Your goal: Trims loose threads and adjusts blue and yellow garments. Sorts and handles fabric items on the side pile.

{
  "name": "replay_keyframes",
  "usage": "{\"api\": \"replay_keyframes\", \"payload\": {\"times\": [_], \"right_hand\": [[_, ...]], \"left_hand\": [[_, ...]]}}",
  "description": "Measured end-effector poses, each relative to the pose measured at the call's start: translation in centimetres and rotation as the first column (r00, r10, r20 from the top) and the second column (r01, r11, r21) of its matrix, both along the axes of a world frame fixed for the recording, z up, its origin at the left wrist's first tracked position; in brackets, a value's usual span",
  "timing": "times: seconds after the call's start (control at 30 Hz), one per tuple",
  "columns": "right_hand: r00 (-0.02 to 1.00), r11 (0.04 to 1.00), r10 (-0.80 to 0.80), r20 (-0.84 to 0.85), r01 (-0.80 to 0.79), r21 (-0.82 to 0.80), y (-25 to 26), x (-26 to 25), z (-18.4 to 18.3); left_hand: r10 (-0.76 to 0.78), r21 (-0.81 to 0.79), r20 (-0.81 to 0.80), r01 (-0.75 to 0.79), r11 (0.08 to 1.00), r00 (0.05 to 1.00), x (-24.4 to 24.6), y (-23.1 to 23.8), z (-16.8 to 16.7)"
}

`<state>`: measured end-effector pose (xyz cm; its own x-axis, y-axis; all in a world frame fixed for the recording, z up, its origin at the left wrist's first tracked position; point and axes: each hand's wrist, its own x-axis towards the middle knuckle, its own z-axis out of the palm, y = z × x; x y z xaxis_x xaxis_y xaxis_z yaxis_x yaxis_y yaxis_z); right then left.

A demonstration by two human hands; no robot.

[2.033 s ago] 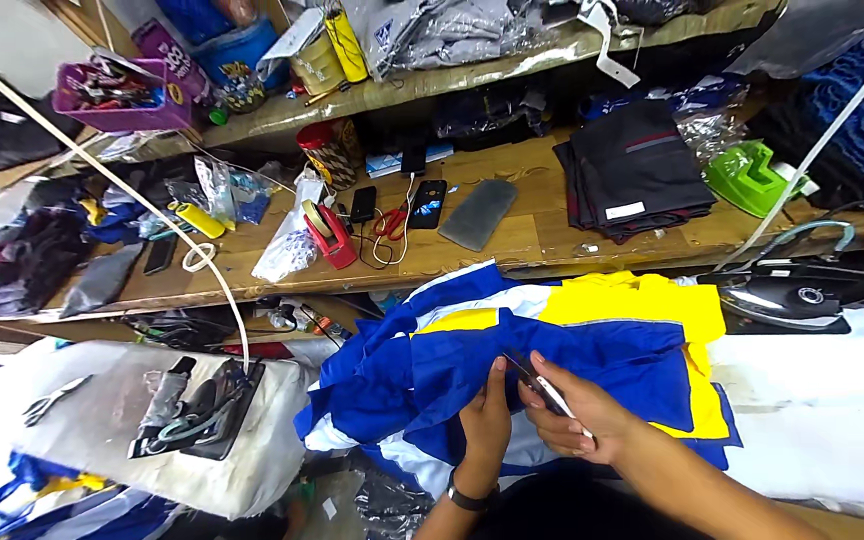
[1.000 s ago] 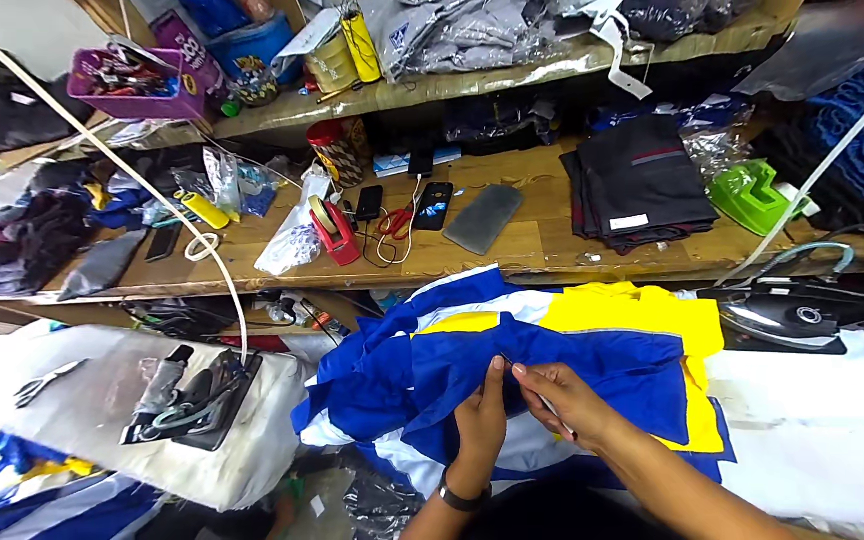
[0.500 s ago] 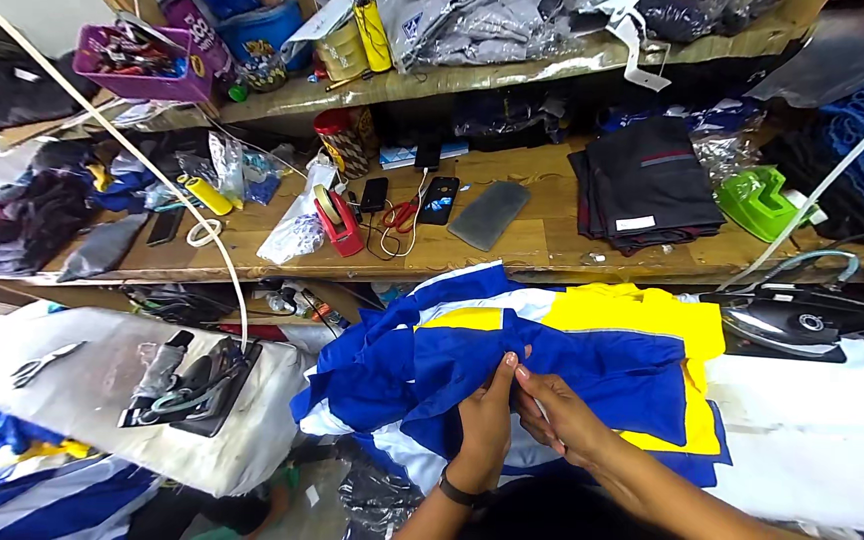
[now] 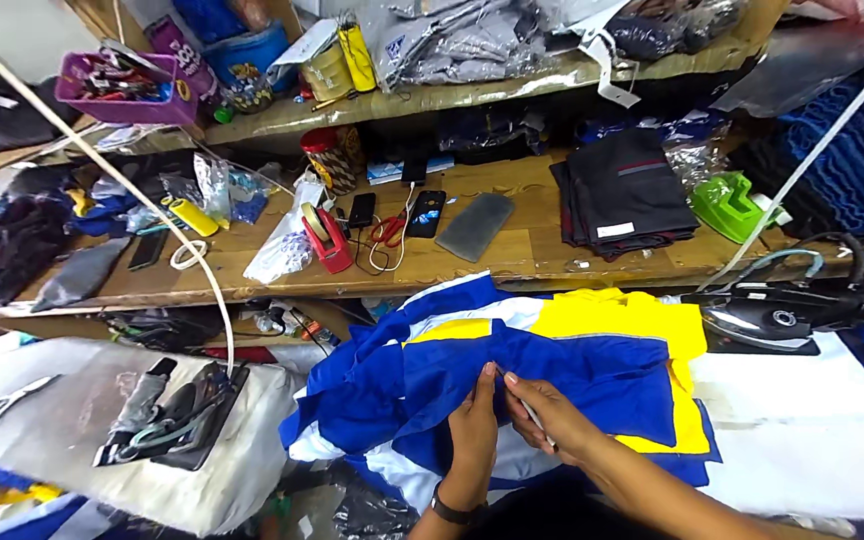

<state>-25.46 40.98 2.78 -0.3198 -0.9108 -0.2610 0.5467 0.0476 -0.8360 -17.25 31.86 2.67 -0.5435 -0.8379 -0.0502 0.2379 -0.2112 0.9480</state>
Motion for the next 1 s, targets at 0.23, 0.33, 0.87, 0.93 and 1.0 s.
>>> {"api": "replay_keyframes", "payload": {"times": [0.23,0.33,0.87,0.93,1.0], "right_hand": [[0.991,1.000,-0.004,-0.134,0.002,-0.018,0.3,-0.1,0.2],[0.999,1.000,0.031,0.020,-0.031,-0.004,0.5,-0.2,0.6],[0.996,0.999,0.013,-0.086,-0.009,0.049,0.4,-0.6,0.6],[0.792,0.987,-0.080,-0.605,0.150,0.066,0.4,-0.7,-0.2],[0.793,0.991,-0.074,-0.605,0.127,0.046,0.5,-1.0,-0.2]], "left_hand": [[0.038,-0.077,0.021,-0.036,0.996,0.999,0.0,0.1,-0.2],[0.062,-0.153,0.063,-0.052,0.987,0.996,0.1,0.3,-0.7],[0.004,-0.091,0.123,0.007,0.996,0.992,0.4,0.2,0.0],[-0.016,-0.083,0.096,0.024,0.996,0.995,0.4,0.3,0.0],[-0.015,-0.082,0.075,0.021,0.996,0.997,0.4,0.5,0.0]]}}
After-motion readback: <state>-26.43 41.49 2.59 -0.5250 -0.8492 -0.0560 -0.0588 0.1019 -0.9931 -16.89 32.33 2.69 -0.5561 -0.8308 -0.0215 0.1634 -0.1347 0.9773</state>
